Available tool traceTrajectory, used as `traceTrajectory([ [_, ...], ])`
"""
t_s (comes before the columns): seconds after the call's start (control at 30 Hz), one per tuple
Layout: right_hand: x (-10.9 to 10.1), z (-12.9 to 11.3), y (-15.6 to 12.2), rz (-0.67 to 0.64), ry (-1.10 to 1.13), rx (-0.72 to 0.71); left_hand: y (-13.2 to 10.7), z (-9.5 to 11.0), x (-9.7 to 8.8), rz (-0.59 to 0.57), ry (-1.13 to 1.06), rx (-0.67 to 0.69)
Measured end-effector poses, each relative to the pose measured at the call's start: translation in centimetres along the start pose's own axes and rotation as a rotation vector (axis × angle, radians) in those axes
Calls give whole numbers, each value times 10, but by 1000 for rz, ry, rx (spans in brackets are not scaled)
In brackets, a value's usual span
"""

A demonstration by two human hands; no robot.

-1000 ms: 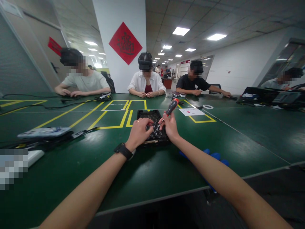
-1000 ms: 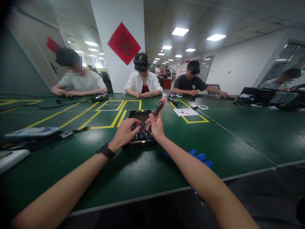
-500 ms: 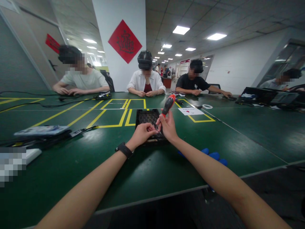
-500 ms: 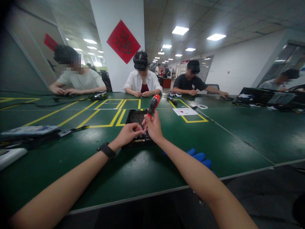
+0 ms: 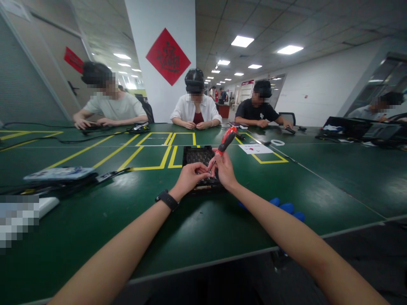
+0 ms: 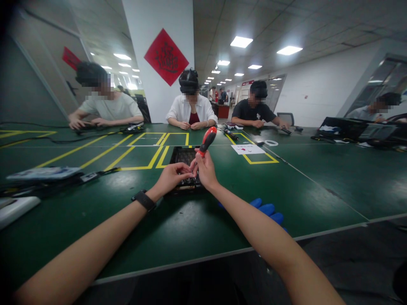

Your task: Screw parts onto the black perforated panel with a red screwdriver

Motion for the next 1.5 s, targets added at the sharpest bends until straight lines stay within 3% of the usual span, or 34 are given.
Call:
traceTrajectory([
  [0.13,1,2,-1,-19,-40,-8,0,-6,5,-35,-9,-54],
  [0.57,1,5,0,-53,21,-19,0,-2,5,-79,-6,6],
  [0.8,-4,3,-1,-3,-7,-41,0,-1,2,4,108,25],
  [1.0,-1,2,-1,-18,-12,-34,0,-8,6,-25,133,-21],
  [1.5,1,5,1,-68,43,5,0,-5,5,-34,116,19],
])
Point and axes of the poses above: each hand's wrist, its own y-axis towards the middle knuckle, its own x-axis out of the palm, z = x × y, the point moved 8 cm from there along y, towards the middle knuckle, and after that the axes turned 7 degrees about y, right-handed, at the moved point
